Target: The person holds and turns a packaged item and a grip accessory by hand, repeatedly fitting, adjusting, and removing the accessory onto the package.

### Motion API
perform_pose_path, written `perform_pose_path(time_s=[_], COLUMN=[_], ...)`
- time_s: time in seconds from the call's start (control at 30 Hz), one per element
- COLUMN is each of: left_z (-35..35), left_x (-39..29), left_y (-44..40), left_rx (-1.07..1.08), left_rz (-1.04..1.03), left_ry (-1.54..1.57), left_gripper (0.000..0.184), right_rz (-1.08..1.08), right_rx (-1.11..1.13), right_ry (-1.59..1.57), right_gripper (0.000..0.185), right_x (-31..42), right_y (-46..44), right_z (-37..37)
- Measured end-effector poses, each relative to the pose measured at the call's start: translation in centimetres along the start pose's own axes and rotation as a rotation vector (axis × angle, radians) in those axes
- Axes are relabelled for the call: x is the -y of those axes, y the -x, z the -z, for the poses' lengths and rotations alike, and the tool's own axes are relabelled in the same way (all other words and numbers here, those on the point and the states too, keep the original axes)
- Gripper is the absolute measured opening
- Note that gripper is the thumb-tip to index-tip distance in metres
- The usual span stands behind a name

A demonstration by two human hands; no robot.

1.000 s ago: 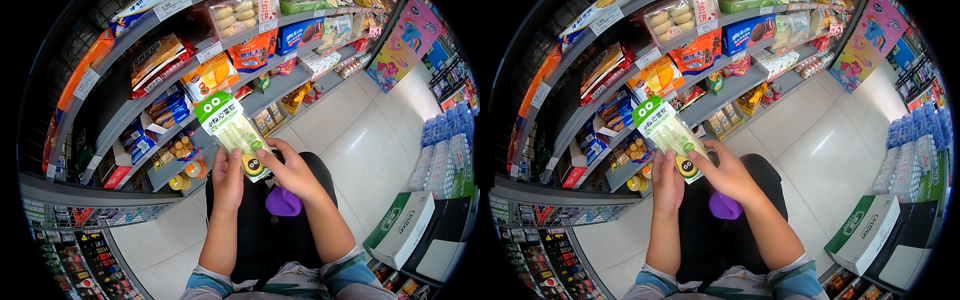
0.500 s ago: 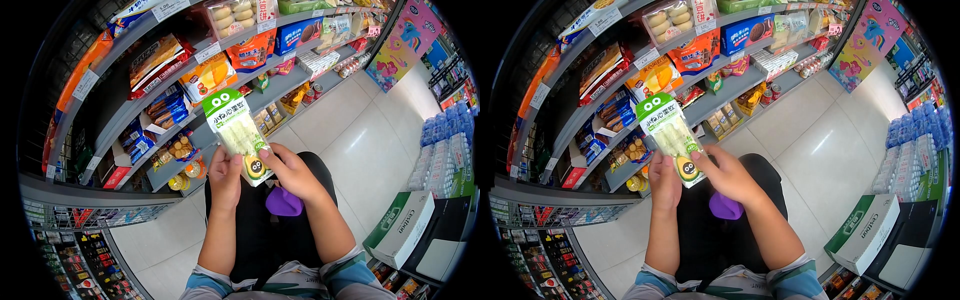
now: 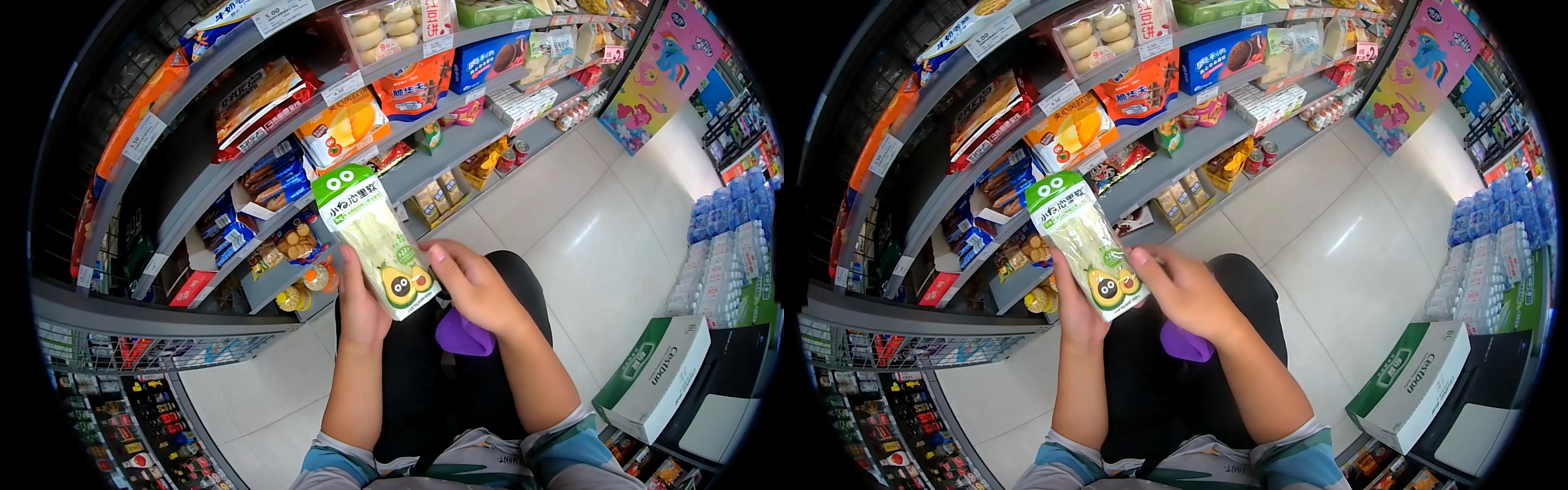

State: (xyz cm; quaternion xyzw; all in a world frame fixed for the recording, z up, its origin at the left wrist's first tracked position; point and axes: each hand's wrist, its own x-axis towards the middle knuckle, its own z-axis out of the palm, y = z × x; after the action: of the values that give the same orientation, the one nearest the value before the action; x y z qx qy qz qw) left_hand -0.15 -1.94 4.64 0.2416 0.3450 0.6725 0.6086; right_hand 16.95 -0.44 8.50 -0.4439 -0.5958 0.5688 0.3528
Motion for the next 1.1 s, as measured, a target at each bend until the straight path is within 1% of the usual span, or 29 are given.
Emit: perform_pose_path(time_s=[0.03, 0.07, 0.1, 0.17, 0.2, 0.27, 0.3, 0.37, 0.43, 0.5, 0.63, 0.7, 0.83, 0.9, 1.0, 1.03, 1.1], left_z=[0.1, 0.2, 0.2, 0.4, 0.3, -0.2, -0.5, -1.0, -1.2, -1.3, -0.9, -1.1, -1.2, -1.3, -1.2, -1.1, -1.0], left_x=[-0.1, -0.3, -0.4, -0.4, -0.4, -0.7, -0.8, -0.9, -1.0, -1.0, -0.6, -0.7, -0.8, -0.8, -0.7, -0.6, -0.5], left_y=[0.0, 0.0, 0.0, -0.3, -0.4, -0.3, -0.2, -0.1, 0.1, 0.2, 0.1, 0.1, 0.1, 0.1, -0.1, -0.1, -0.1], left_rx=[-0.001, 0.004, 0.010, 0.026, 0.043, 0.030, 0.017, 0.020, 0.023, 0.048, 0.080, 0.079, 0.023, 0.014, 0.007, 0.007, 0.008], left_rz=[-0.001, -0.004, -0.008, -0.009, -0.010, -0.004, 0.001, -0.014, -0.028, -0.061, -0.061, -0.056, -0.031, -0.026, -0.014, -0.014, -0.006], left_ry=[-0.001, 0.056, 0.114, 0.100, 0.085, 0.074, 0.064, 0.008, -0.046, -0.118, -0.145, -0.150, -0.225, -0.203, -0.168, -0.168, -0.167], left_gripper=[0.072, 0.066, 0.060, 0.059, 0.058, 0.055, 0.052, 0.048, 0.045, 0.041, 0.042, 0.043, 0.050, 0.056, 0.060, 0.060, 0.060], right_rz=[-0.027, -0.054, -0.054, 0.031, 0.031, 0.189, 0.188, 0.447, 0.431, 0.408, 0.455, 0.380, 0.399, 0.491, 0.436, 0.436, 0.485], right_rx=[-0.087, -0.175, -0.174, -0.149, -0.149, -0.009, -0.010, -0.062, -0.076, -0.038, -0.099, -0.056, -0.018, 0.019, 0.078, 0.078, -0.027], right_ry=[-0.031, -0.062, -0.062, -0.154, -0.154, -0.037, -0.038, 0.331, 0.310, 0.415, 0.390, 0.389, 0.343, 0.253, 0.286, 0.286, 0.202], right_gripper=[0.047, 0.044, 0.044, 0.043, 0.043, 0.042, 0.042, 0.046, 0.047, 0.049, 0.049, 0.045, 0.039, 0.035, 0.035, 0.035, 0.034], right_x=[0.3, 0.6, 0.6, 0.7, 1.2, 2.3, 1.9, 0.9, 1.1, 0.7, 0.3, 0.6, 0.7, 0.3, 0.2, 0.3, 0.5], right_y=[0.0, 0.0, 0.2, 0.6, 0.9, 1.5, 1.5, 1.3, 1.4, 1.5, 1.3, 1.3, 1.4, 1.2, 1.3, 1.2, 1.2], right_z=[0.0, 0.0, 0.0, 0.0, 0.1, 0.3, 0.4, 0.4, 0.2, 0.1, -0.3, -0.1, 0.1, 0.2, 0.9, 0.8, 0.4])
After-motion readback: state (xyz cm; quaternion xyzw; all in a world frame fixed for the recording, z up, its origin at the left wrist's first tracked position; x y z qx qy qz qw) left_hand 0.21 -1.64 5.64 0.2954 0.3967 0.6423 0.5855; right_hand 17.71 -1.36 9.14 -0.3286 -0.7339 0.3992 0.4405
